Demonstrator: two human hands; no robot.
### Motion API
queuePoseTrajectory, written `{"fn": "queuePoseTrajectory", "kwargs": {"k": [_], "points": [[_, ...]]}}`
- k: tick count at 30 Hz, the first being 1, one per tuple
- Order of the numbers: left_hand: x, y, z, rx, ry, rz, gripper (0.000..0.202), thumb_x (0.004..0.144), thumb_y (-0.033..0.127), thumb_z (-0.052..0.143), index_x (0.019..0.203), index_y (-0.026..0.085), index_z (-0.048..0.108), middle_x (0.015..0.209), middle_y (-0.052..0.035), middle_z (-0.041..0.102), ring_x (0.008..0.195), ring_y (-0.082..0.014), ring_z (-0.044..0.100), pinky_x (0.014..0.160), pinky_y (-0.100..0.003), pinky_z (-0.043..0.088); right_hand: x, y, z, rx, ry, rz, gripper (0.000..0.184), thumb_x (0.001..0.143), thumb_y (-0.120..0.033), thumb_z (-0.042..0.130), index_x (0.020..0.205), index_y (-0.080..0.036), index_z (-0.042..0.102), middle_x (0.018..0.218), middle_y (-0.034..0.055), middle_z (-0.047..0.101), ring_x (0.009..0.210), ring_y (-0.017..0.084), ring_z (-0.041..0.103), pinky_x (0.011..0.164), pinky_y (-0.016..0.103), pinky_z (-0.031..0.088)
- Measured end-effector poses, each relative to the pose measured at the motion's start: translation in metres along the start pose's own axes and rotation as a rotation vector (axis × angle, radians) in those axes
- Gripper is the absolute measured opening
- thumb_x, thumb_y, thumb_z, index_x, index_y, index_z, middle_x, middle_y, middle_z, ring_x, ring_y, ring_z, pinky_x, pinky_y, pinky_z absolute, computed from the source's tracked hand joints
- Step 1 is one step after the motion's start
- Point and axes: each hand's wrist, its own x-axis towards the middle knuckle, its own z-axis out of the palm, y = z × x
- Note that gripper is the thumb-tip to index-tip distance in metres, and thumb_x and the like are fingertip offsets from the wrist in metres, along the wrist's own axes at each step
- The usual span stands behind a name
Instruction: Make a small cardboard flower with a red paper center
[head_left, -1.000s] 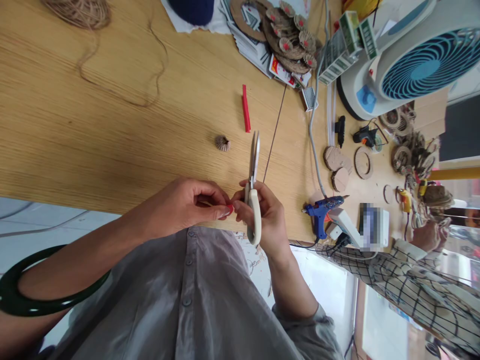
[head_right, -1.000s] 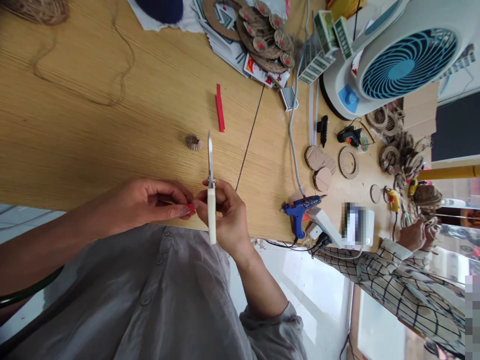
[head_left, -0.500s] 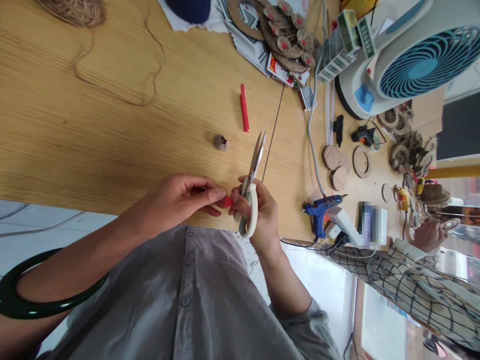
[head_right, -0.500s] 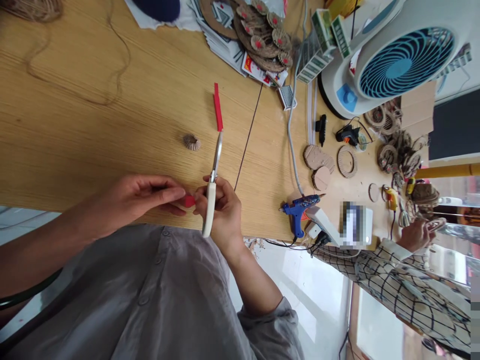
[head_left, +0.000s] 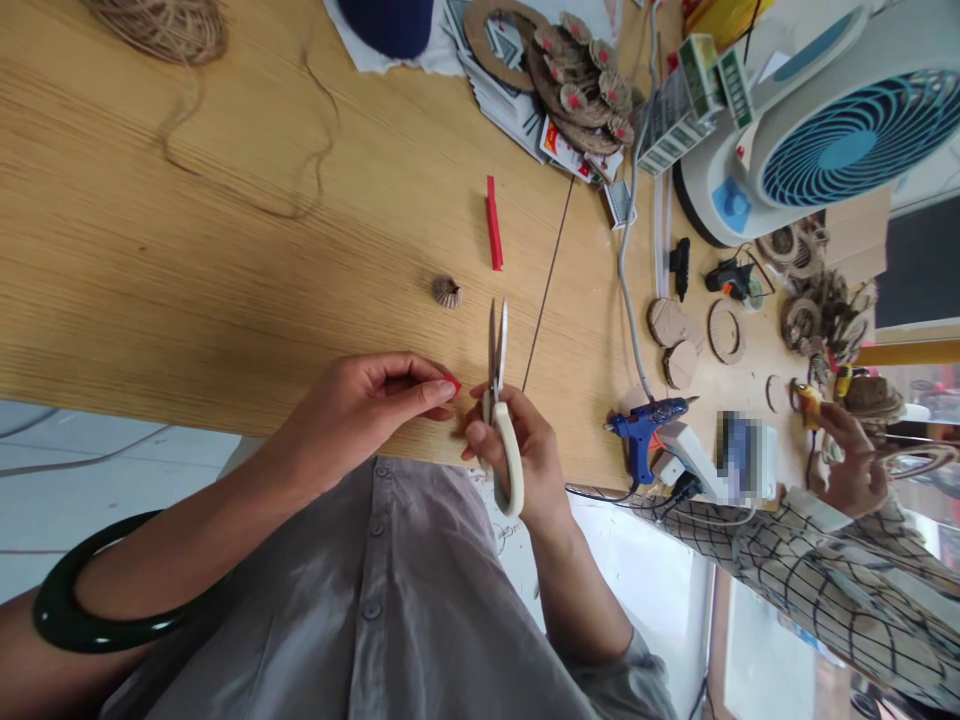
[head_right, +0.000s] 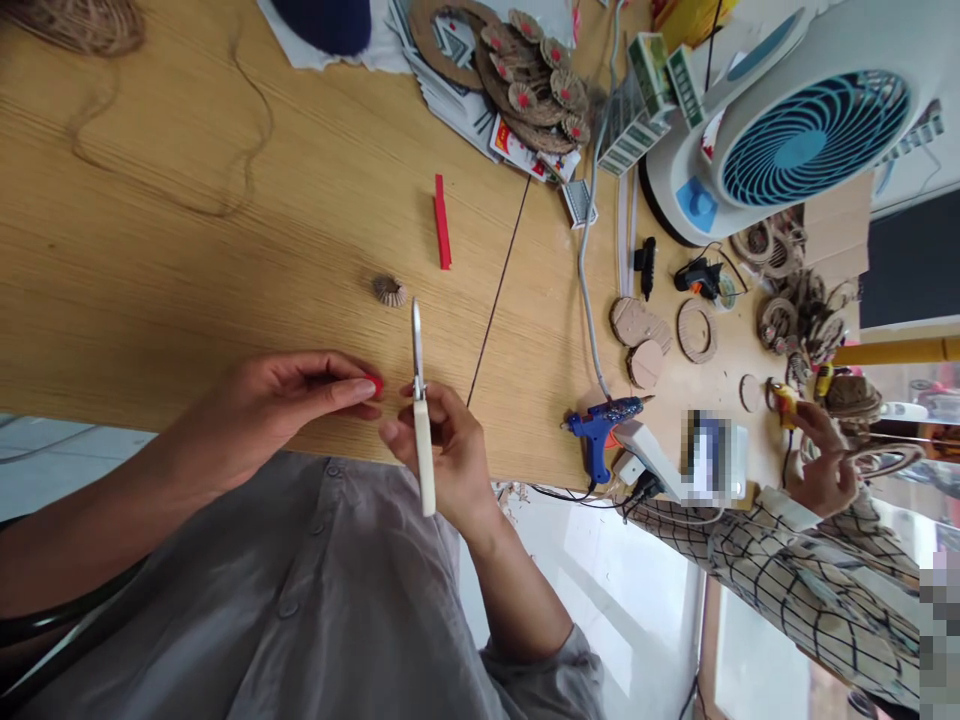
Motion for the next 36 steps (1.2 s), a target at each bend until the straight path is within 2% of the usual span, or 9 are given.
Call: {"fn": "queuePoseTrajectory", "kwargs": {"k": [4,9,16,26,36], "points": [[0.0,0.005,0.002,-0.071,0.095,0.001,0.019,0.072,0.04,0.092,0.071,0.024,0.08,0.096,-0.0006,0.083,0.084,-0.0188,0.078,0.083,-0.027,0.062,-0.014,0.001,-0.005,-0.052,-0.095,0.045,0.062,0.077,-0.068,0.089,0.11,-0.023,0.063,0.074,-0.0064,0.054,0.064,0.012,0.048,0.062,0.03,0.04],[-0.001,0.004,0.005,-0.119,0.096,0.016,0.015,0.077,0.036,0.09,0.071,0.024,0.081,0.097,0.0008,0.083,0.083,-0.0154,0.078,0.081,-0.024,0.062,-0.018,0.002,-0.001,-0.051,-0.144,0.07,0.067,0.074,-0.074,0.089,0.109,-0.023,0.063,0.073,-0.0069,0.051,0.063,0.012,0.041,0.061,0.03,0.033],[-0.004,0.003,0.01,-0.232,0.086,-0.001,0.009,0.077,0.032,0.091,0.076,0.025,0.085,0.089,0.0023,0.084,0.087,-0.0151,0.078,0.085,-0.024,0.064,-0.018,0.004,0.002,-0.035,-0.138,0.084,0.069,0.073,-0.076,0.089,0.109,-0.025,0.061,0.073,-0.0061,0.053,0.064,0.013,0.044,0.063,0.031,0.036],[-0.007,0.005,0.009,-0.211,0.093,-0.019,0.009,0.079,0.03,0.089,0.08,0.022,0.085,0.09,0.0011,0.085,0.09,-0.0155,0.077,0.089,-0.027,0.061,-0.019,0.003,0.003,-0.037,-0.11,0.085,0.061,0.072,-0.063,0.096,0.107,-0.024,0.066,0.07,-0.0063,0.057,0.059,0.011,0.046,0.056,0.028,0.036],[-0.008,0.006,0.009,-0.2,0.08,-0.038,0.01,0.082,0.029,0.088,0.08,0.02,0.083,0.09,0.0002,0.084,0.091,-0.0172,0.078,0.091,-0.029,0.061,-0.018,0.004,0.001,-0.045,-0.108,0.13,0.064,0.068,-0.068,0.097,0.105,-0.024,0.068,0.07,-0.0056,0.056,0.058,0.012,0.046,0.052,0.028,0.04]]}}
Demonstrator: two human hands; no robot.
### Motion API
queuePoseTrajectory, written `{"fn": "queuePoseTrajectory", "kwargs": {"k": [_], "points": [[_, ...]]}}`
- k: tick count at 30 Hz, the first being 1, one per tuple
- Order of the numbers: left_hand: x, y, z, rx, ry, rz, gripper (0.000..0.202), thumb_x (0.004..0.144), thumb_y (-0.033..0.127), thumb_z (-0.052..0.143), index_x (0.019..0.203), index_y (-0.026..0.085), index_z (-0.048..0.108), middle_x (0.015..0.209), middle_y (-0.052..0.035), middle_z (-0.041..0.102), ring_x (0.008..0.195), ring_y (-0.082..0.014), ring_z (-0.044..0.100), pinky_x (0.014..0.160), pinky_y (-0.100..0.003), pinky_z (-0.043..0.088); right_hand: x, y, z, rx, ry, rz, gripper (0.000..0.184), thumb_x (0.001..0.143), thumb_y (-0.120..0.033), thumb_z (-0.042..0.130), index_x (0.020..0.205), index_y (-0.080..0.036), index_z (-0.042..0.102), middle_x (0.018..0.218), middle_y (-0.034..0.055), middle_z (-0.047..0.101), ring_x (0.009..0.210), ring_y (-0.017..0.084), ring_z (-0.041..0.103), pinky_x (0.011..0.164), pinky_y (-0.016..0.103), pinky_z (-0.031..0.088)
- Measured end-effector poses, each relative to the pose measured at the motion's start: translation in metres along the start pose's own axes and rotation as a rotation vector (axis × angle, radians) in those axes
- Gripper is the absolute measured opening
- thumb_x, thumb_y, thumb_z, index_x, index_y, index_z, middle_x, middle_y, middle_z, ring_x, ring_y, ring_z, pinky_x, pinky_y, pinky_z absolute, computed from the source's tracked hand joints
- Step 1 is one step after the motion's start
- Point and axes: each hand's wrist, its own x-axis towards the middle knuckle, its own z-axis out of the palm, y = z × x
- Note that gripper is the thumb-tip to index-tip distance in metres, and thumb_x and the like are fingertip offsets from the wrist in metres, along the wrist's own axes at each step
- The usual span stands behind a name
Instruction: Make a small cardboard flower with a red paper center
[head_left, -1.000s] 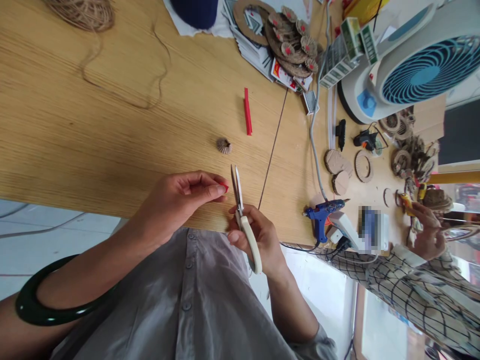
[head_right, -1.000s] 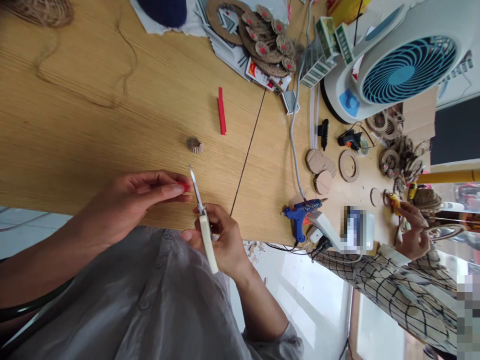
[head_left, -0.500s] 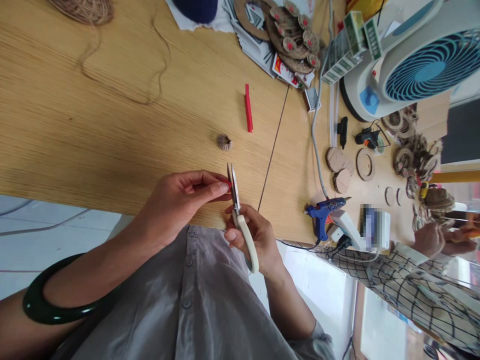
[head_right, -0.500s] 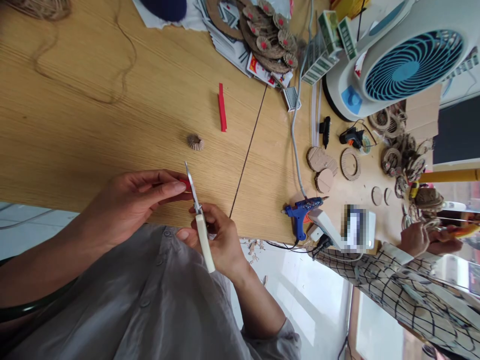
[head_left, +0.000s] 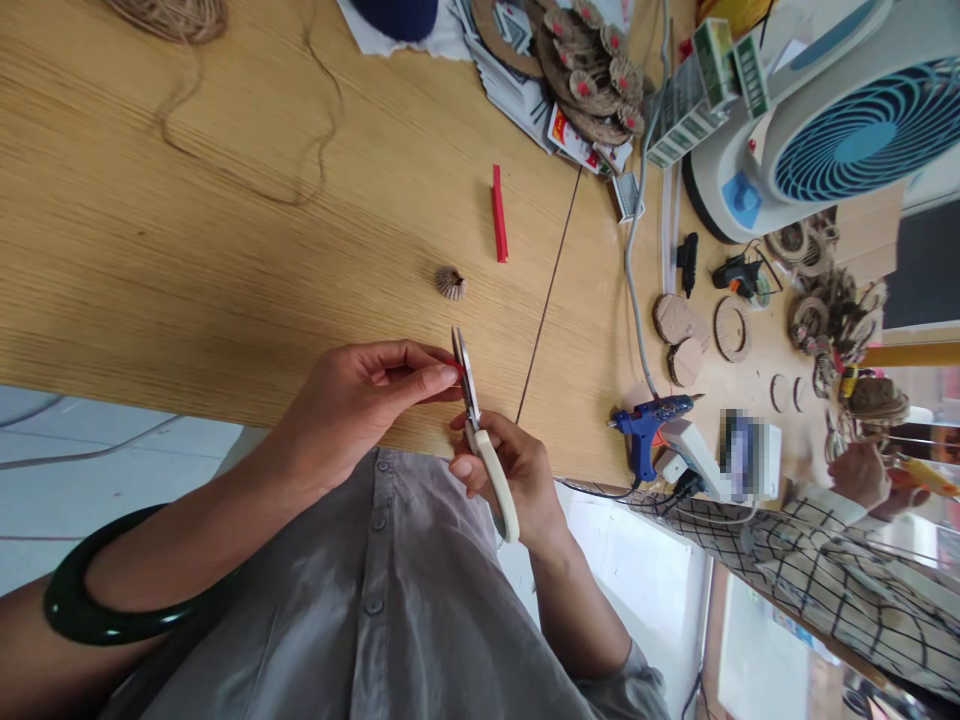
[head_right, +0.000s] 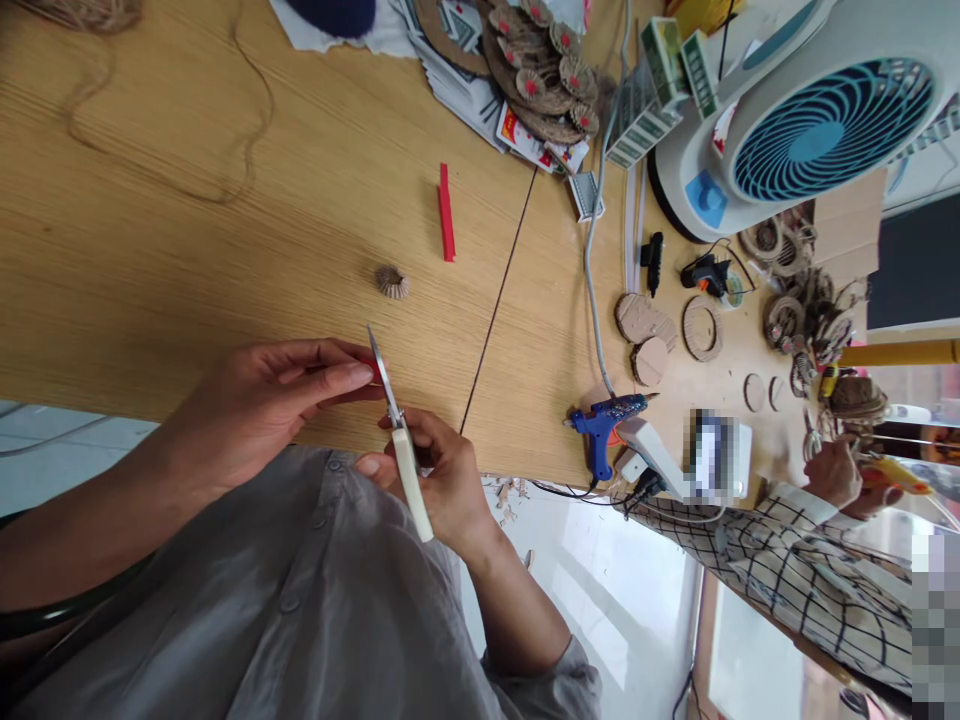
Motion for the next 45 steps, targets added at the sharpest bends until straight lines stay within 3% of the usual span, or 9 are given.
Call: {"fn": "queuePoseTrajectory", "kwargs": {"k": [7,18,22,25,29,33,37,45], "points": [[0.002,0.001,-0.002,0.028,-0.031,0.013,0.018,0.077,0.036,0.089,0.071,0.021,0.079,0.089,-0.0003,0.083,0.09,-0.0206,0.079,0.093,-0.035,0.064,-0.001,-0.001,-0.002,-0.001,-0.003,-0.008,0.062,0.068,-0.065,0.098,0.102,-0.022,0.069,0.068,-0.006,0.057,0.056,0.01,0.045,0.05,0.027,0.037],[0.001,0.007,-0.005,0.117,-0.068,0.011,0.014,0.081,0.03,0.085,0.071,0.022,0.081,0.084,0.0,0.083,0.087,-0.0172,0.075,0.088,-0.029,0.059,-0.006,-0.002,-0.003,0.001,0.011,0.005,0.059,0.066,-0.062,0.1,0.099,-0.022,0.071,0.065,-0.0062,0.058,0.051,0.009,0.044,0.045,0.025,0.034],[0.002,0.005,-0.01,0.178,-0.105,0.019,0.014,0.083,0.035,0.085,0.076,0.023,0.084,0.093,-0.0007,0.085,0.095,-0.0195,0.075,0.093,-0.031,0.056,-0.006,0.0,-0.005,0.017,0.034,-0.011,0.055,0.069,-0.057,0.1,0.098,-0.022,0.071,0.062,-0.007,0.059,0.048,0.008,0.045,0.044,0.024,0.033],[0.003,0.006,-0.014,0.235,-0.155,0.002,0.014,0.081,0.037,0.086,0.08,0.024,0.086,0.1,-0.0016,0.086,0.098,-0.0196,0.075,0.094,-0.03,0.055,-0.004,-0.003,-0.005,0.074,0.127,-0.045,0.05,0.073,-0.05,0.099,0.102,-0.022,0.069,0.065,-0.0076,0.061,0.049,0.009,0.051,0.047,0.025,0.041],[0.003,0.008,-0.016,0.329,-0.24,-0.01,0.015,0.081,0.038,0.085,0.081,0.023,0.087,0.091,-0.0032,0.085,0.089,-0.0198,0.076,0.083,-0.028,0.058,0.003,-0.013,-0.003,0.105,0.22,-0.145,0.045,0.077,-0.04,0.096,0.107,-0.024,0.067,0.079,-0.0045,0.069,0.062,0.011,0.06,0.058,0.027,0.053],[0.004,0.006,-0.017,0.426,-0.315,-0.005,0.018,0.077,0.044,0.085,0.083,0.027,0.088,0.089,-0.0046,0.085,0.085,-0.0234,0.079,0.075,-0.028,0.06,0.01,-0.021,-0.002,0.078,0.187,-0.18,0.048,0.076,-0.039,0.096,0.109,-0.025,0.065,0.087,-0.002,0.073,0.068,0.013,0.062,0.064,0.029,0.055],[0.006,0.008,-0.016,0.542,-0.304,0.065,0.02,0.073,0.047,0.083,0.075,0.028,0.086,0.085,-0.006,0.084,0.081,-0.0263,0.079,0.07,-0.029,0.06,0.013,-0.021,0.0,0.007,0.114,-0.183,0.049,0.076,-0.039,0.096,0.11,-0.026,0.063,0.086,-0.0021,0.071,0.074,0.015,0.064,0.069,0.031,0.055],[0.009,0.016,-0.014,0.71,-0.335,0.136,0.02,0.072,0.044,0.076,0.074,0.027,0.085,0.082,-0.0073,0.084,0.076,-0.0286,0.078,0.072,-0.032,0.062,0.016,-0.017,0.002,-0.035,0.077,-0.185,0.046,0.077,-0.036,0.094,0.11,-0.025,0.063,0.079,-0.0039,0.064,0.073,0.015,0.06,0.069,0.031,0.051]]}}
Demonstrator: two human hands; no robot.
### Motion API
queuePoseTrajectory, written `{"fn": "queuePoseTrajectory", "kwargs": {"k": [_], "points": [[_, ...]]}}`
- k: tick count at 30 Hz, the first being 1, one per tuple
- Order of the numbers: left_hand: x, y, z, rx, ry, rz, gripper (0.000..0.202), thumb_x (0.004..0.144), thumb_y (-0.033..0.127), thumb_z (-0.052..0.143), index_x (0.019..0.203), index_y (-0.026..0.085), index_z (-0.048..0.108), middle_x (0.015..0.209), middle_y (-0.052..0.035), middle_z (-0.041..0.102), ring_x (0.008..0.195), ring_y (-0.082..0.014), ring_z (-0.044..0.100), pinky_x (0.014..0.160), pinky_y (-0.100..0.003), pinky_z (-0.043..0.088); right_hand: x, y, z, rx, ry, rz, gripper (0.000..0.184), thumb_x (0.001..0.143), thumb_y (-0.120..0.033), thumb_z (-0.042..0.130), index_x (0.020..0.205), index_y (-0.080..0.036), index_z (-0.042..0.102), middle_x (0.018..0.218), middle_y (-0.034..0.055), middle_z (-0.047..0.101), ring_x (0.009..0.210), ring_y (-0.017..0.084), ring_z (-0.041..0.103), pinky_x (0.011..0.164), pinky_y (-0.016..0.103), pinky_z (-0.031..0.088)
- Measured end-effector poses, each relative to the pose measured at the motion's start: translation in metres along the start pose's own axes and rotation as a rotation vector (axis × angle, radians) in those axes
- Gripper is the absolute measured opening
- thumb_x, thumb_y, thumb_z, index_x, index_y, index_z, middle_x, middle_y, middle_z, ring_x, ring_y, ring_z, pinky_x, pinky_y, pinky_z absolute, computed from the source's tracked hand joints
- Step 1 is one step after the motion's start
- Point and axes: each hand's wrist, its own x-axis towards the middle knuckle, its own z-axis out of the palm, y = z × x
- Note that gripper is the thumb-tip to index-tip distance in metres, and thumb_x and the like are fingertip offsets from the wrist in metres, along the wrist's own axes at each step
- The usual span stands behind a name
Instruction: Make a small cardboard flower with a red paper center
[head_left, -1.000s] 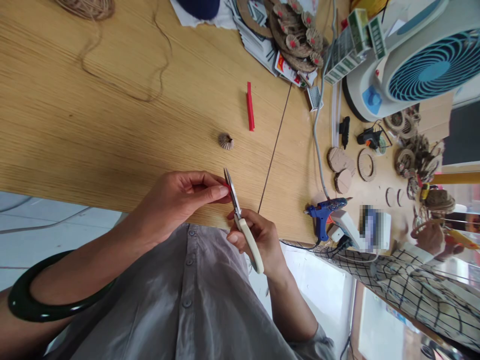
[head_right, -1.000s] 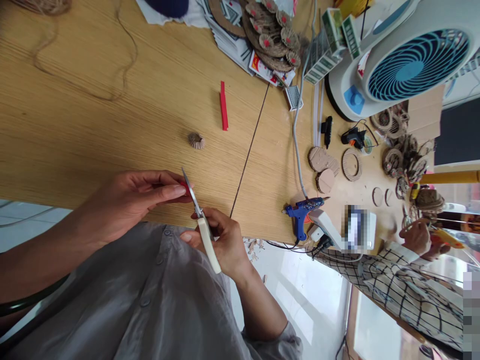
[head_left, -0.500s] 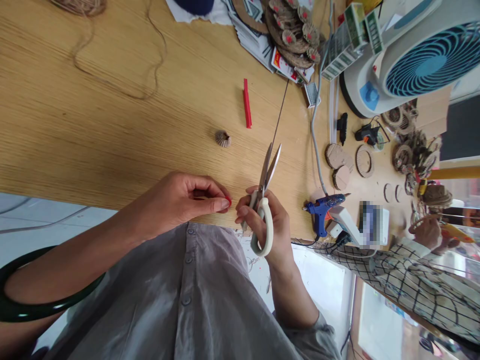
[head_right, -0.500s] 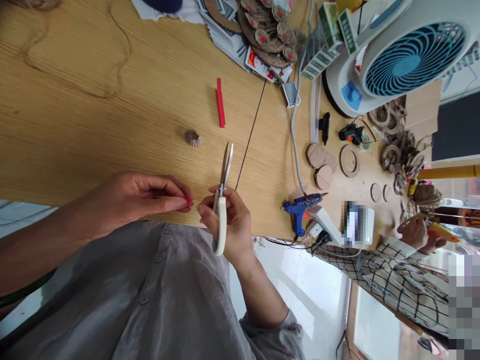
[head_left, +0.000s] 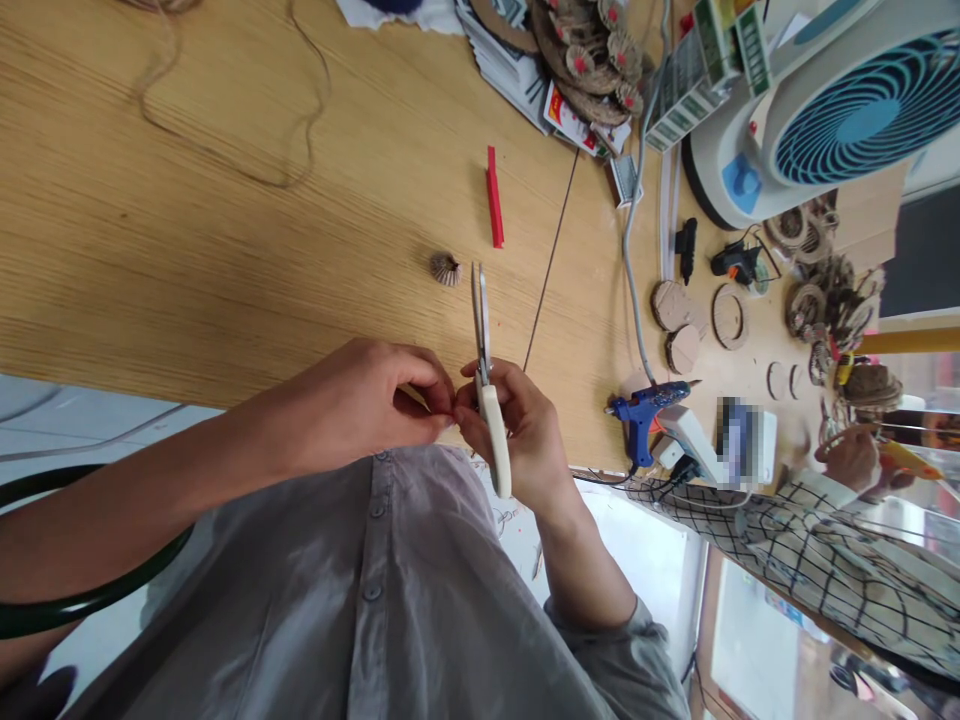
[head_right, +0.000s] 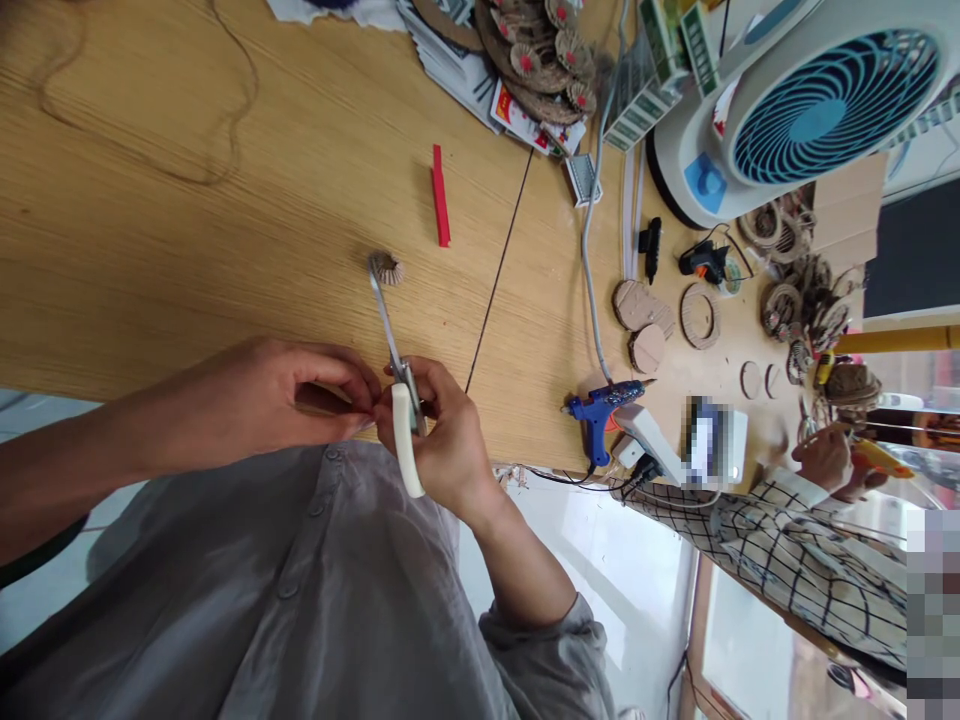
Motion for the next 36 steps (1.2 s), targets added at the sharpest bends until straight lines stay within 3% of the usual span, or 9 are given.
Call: {"fn": "queuePoseTrajectory", "kwargs": {"k": [4,8,11,14,20,29,36], "points": [[-0.002,-0.004,0.001,-0.147,0.044,-0.031,0.023,0.078,0.049,0.081,0.083,0.027,0.085,0.087,-0.0048,0.085,0.083,-0.0268,0.081,0.075,-0.03,0.063,0.002,0.003,0.004,0.108,0.088,0.003,0.046,0.078,-0.038,0.092,0.11,-0.026,0.061,0.082,-0.0043,0.065,0.069,0.014,0.059,0.068,0.031,0.053],[-0.007,-0.008,0.012,-0.369,0.145,-0.096,0.027,0.088,0.051,0.08,0.093,0.026,0.086,0.092,-0.0018,0.086,0.094,-0.0254,0.083,0.088,-0.032,0.065,0.006,0.008,0.011,0.179,0.262,-0.015,0.038,0.083,-0.037,0.083,0.111,-0.026,0.06,0.083,-0.0042,0.064,0.069,0.013,0.061,0.065,0.03,0.053],[-0.01,-0.01,0.024,-0.524,0.19,-0.103,0.029,0.085,0.052,0.085,0.095,0.025,0.086,0.099,-0.0013,0.087,0.099,-0.0263,0.082,0.094,-0.034,0.065,0.01,0.013,0.016,0.19,0.35,-0.043,0.039,0.082,-0.038,0.082,0.111,-0.025,0.059,0.085,-0.0036,0.064,0.069,0.013,0.06,0.062,0.029,0.051],[-0.009,-0.01,0.033,-0.524,0.213,-0.103,0.032,0.079,0.052,0.091,0.093,0.024,0.084,0.101,-0.0037,0.087,0.101,-0.0269,0.082,0.095,-0.035,0.066,0.011,0.015,0.02,0.205,0.362,-0.053,0.044,0.08,-0.041,0.086,0.112,-0.026,0.06,0.085,-0.004,0.063,0.067,0.012,0.057,0.06,0.028,0.05],[-0.008,-0.009,0.033,-0.51,0.257,-0.097,0.026,0.079,0.05,0.088,0.082,0.025,0.082,0.086,-0.0018,0.084,0.085,-0.0236,0.082,0.086,-0.033,0.067,0.003,0.013,0.016,0.216,0.283,-0.046,0.044,0.083,-0.047,0.087,0.11,-0.025,0.062,0.079,-0.0049,0.063,0.067,0.012,0.057,0.063,0.027,0.051],[-0.01,0.003,0.025,-0.482,0.403,-0.083,0.023,0.072,0.039,0.092,0.079,0.022,0.078,0.09,-0.0034,0.084,0.085,-0.024,0.083,0.085,-0.033,0.07,-0.029,0.008,-0.003,0.021,-0.027,0.114,0.057,0.075,-0.059,0.095,0.106,-0.022,0.065,0.073,-0.0067,0.055,0.063,0.011,0.046,0.059,0.027,0.036],[-0.011,0.007,0.026,-0.518,0.395,-0.032,0.015,0.075,0.032,0.088,0.077,0.022,0.077,0.091,-0.0013,0.083,0.086,-0.0207,0.082,0.084,-0.03,0.071,-0.029,0.007,-0.003,-0.02,-0.065,0.165,0.061,0.072,-0.061,0.096,0.106,-0.022,0.065,0.074,-0.0056,0.057,0.067,0.012,0.048,0.061,0.027,0.037]]}}
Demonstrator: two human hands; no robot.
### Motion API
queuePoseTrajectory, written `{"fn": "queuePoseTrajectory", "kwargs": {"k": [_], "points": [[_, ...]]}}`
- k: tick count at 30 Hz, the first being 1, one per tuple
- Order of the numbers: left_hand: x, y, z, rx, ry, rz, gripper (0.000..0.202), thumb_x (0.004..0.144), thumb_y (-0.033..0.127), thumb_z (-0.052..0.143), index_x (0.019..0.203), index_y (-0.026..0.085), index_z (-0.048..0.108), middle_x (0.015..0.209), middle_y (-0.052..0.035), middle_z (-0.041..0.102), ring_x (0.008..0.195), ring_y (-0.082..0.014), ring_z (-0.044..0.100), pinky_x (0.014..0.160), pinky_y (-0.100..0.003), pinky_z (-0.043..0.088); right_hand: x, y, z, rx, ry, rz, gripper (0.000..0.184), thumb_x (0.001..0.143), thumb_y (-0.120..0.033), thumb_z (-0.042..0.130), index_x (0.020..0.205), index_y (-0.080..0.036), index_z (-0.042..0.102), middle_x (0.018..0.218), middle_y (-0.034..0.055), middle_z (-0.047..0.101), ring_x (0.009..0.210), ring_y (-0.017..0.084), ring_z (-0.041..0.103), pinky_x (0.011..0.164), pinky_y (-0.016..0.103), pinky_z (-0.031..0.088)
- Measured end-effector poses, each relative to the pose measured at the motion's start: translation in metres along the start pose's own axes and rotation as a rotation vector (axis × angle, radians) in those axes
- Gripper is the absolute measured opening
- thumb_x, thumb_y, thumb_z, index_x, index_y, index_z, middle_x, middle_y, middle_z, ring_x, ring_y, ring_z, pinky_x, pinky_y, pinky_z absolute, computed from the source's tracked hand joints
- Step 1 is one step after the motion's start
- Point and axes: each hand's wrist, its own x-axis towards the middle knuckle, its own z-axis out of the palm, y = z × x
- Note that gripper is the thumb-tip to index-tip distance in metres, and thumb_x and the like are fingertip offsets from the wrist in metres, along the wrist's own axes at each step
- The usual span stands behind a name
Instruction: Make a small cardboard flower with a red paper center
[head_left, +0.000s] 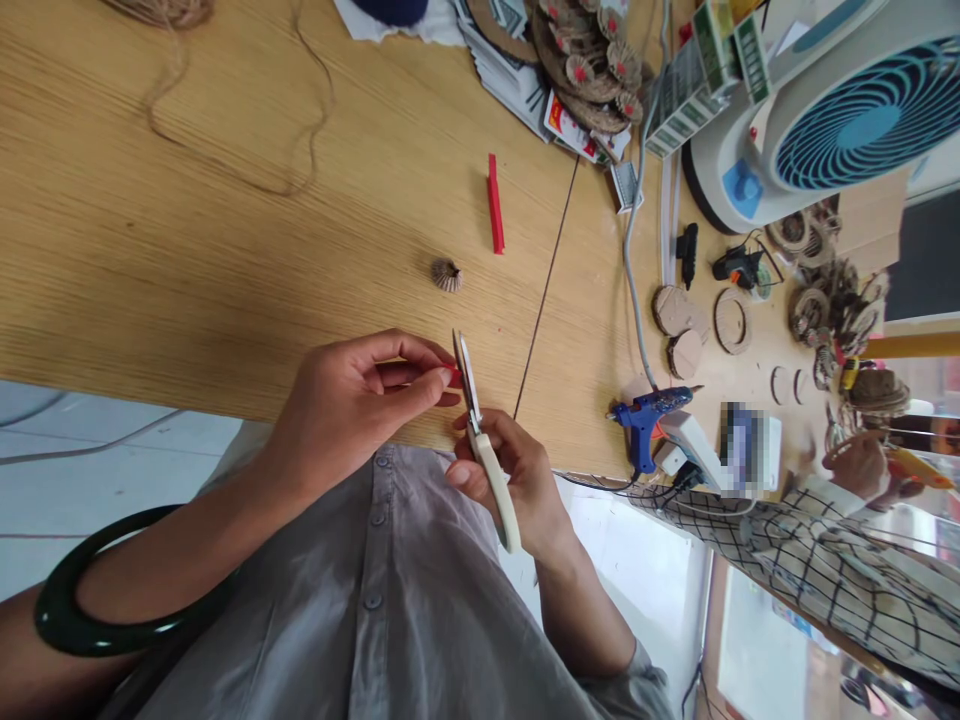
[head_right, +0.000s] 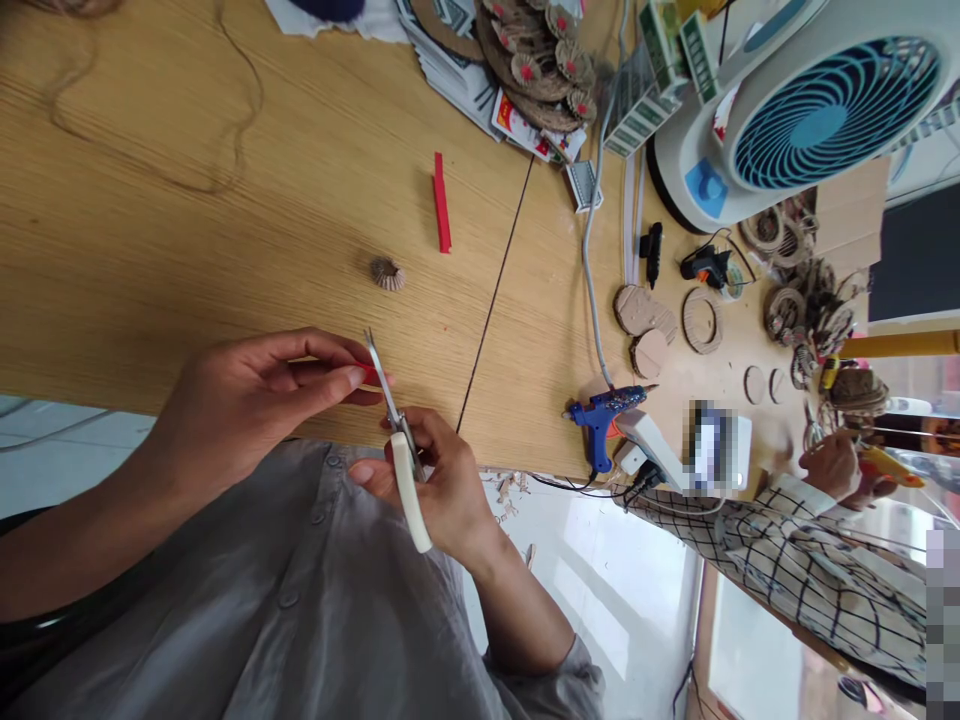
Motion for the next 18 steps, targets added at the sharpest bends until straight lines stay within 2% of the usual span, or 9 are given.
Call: {"fn": "queuePoseTrajectory", "kwargs": {"k": [5,9,13,18], "points": [[-0.0003,-0.0009,-0.0005,-0.014,-0.005,-0.001,0.014,0.079,0.029,0.087,0.079,0.019,0.077,0.087,-0.0023,0.083,0.082,-0.0198,0.082,0.083,-0.031,0.071,0.0017,0.002,0.0014,0.0,-0.007,0.017,0.063,0.07,-0.064,0.096,0.106,-0.023,0.064,0.073,-0.0053,0.057,0.066,0.013,0.048,0.062,0.028,0.037],[-0.0012,-0.0022,-0.0011,-0.056,-0.013,0.014,0.011,0.082,0.023,0.085,0.081,0.015,0.077,0.085,-0.0025,0.083,0.08,-0.0167,0.081,0.081,-0.027,0.071,0.0022,0.002,0.0033,0.004,0.001,0.031,0.063,0.069,-0.065,0.096,0.105,-0.023,0.065,0.074,-0.0044,0.059,0.066,0.013,0.049,0.061,0.029,0.036],[-0.0015,-0.0033,-0.0014,-0.055,-0.032,0.025,0.01,0.083,0.024,0.084,0.081,0.016,0.078,0.085,-0.0018,0.082,0.08,-0.0168,0.081,0.08,-0.027,0.071,0.0019,0.0017,0.0045,0.031,0.001,0.046,0.063,0.068,-0.065,0.096,0.103,-0.022,0.065,0.073,-0.0043,0.059,0.065,0.013,0.048,0.06,0.028,0.035],[0.0006,-0.0044,-0.0001,-0.041,0.005,0.004,0.011,0.077,0.028,0.087,0.077,0.02,0.079,0.085,-0.0008,0.082,0.079,-0.0187,0.081,0.078,-0.027,0.071,0.0012,0.0032,0.0038,0.033,0.006,0.054,0.063,0.068,-0.066,0.096,0.103,-0.023,0.066,0.073,-0.0042,0.06,0.065,0.013,0.048,0.061,0.029,0.035]]}}
